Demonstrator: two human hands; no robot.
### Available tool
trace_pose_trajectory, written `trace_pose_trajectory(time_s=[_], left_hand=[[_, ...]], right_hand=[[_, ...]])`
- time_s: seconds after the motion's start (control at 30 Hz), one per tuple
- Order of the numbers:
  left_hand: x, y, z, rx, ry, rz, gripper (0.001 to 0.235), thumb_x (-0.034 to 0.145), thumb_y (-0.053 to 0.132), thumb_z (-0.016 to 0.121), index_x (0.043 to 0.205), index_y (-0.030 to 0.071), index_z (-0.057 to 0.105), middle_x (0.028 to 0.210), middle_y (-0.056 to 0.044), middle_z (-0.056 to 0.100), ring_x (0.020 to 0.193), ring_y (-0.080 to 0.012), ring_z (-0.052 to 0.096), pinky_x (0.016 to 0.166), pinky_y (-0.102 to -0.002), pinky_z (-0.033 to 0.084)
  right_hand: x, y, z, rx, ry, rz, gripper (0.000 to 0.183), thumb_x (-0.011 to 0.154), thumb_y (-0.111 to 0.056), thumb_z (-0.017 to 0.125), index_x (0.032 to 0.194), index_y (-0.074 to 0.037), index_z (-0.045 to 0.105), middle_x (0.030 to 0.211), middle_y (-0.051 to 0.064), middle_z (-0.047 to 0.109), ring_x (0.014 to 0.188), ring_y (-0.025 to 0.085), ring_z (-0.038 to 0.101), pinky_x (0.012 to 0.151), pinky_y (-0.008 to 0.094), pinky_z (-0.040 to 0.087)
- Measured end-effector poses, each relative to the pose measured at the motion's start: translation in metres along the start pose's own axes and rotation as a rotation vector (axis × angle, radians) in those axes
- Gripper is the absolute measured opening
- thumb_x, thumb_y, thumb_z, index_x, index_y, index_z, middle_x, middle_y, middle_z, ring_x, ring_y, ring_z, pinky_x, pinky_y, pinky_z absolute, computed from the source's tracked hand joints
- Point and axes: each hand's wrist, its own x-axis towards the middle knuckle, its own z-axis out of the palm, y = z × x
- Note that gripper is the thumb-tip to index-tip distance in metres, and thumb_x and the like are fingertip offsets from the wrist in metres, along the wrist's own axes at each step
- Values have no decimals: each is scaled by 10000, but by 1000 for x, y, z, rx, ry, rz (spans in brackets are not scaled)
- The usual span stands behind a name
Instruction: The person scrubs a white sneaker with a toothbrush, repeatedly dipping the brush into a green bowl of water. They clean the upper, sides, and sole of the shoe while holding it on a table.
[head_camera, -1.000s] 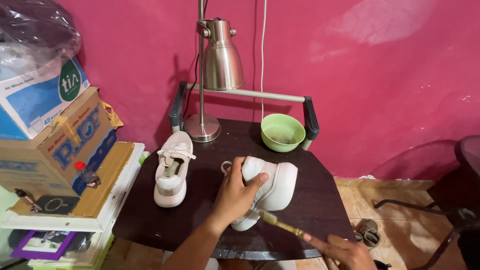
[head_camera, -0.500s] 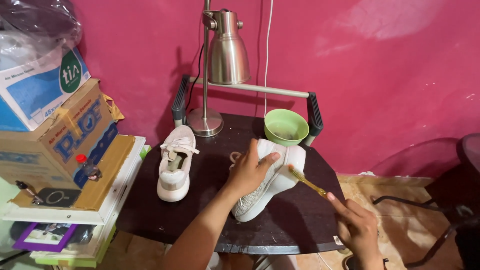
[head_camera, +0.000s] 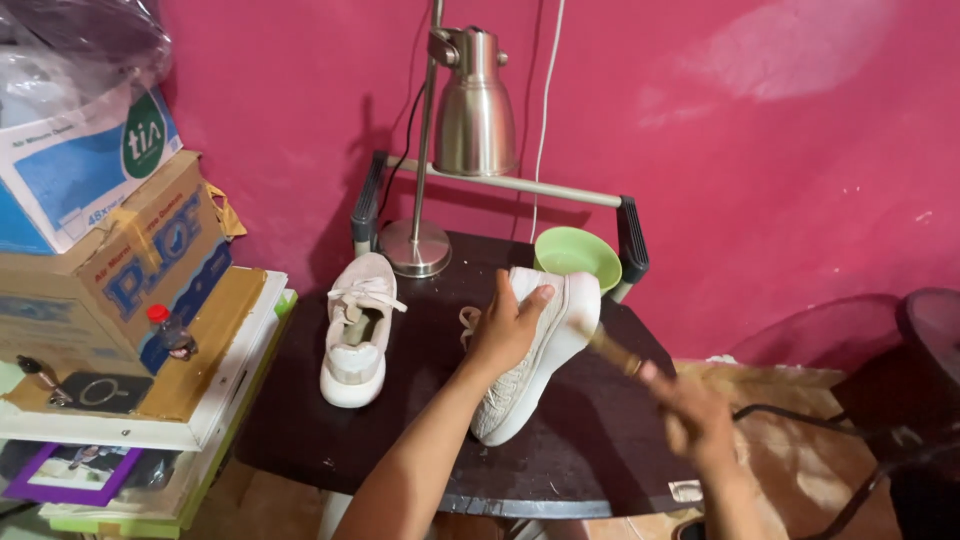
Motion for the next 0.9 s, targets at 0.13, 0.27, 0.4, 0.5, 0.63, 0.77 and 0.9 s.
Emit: trace_pose_trajectory(time_s=[0.13, 0.27, 0.4, 0.5, 0.63, 0.77, 0.9], left_hand=[[5, 3, -18, -48, -56, -100, 1100, 810, 784, 287, 1626, 90, 38, 1682, -146, 220, 1526, -384, 256, 1180, -545, 228], [10, -1, -12, -34, -78, -96, 1039, 855, 734, 331, 1627, 100, 46, 1645, -152, 316, 1510, -398, 286, 1170, -544, 241], [13, -5, -18, -73, -48, -81, 1037, 837, 754, 304, 1601, 95, 69, 1651, -148, 301, 1506, -385, 299, 1154, -572, 236], [20, -9, -30, -114, -35, -146, 1096, 820, 770, 296, 1627, 95, -8, 1694, -129, 196, 1546, -355, 223, 1197, -575, 152], [25, -5, -34, -139, -49, -195, 1077, 828, 754, 300, 1632, 107, -7, 1718, -98, 121, 1557, -394, 141, 1203, -626, 65], [31, -6, -33, -138, 11, -136, 979, 864, 715, 323, 1559, 43, 171, 1681, -156, 225, 1533, -379, 243, 1157, -706, 48], [32, -17, -26, -205, 39, -105, 983, 862, 705, 366, 1553, 36, 166, 1657, -193, 252, 1511, -375, 283, 1119, -595, 249]], right_hand=[[-15, -19, 32, 179, -178, 0, 533, 881, 45, 554, 1363, -153, 663, 630, 0, 436, 537, 151, 444, 521, 284, 386], [21, 11, -4, 13, -172, -23, 562, 923, 31, 545, 1431, -203, 601, 633, -74, 373, 554, 114, 392, 575, 312, 327], [16, 9, 2, 22, -136, 97, 500, 862, -30, 541, 1296, -217, 704, 682, -49, 501, 547, 112, 463, 548, 274, 398], [-24, -8, 49, 212, -262, 157, 418, 911, -106, 558, 1294, -182, 705, 676, -34, 572, 565, 122, 525, 578, 274, 442], [-20, -40, 52, 254, -340, 62, 462, 941, -73, 578, 1386, -169, 656, 660, 2, 500, 524, 159, 497, 545, 292, 432], [8, -40, 36, 183, -485, -1, 483, 889, -48, 569, 1332, -187, 701, 690, 18, 652, 510, 207, 593, 496, 333, 449], [19, -27, 22, 42, -343, 96, 728, 775, 48, 526, 1388, -325, 647, 636, -46, 479, 516, 144, 480, 513, 302, 400]])
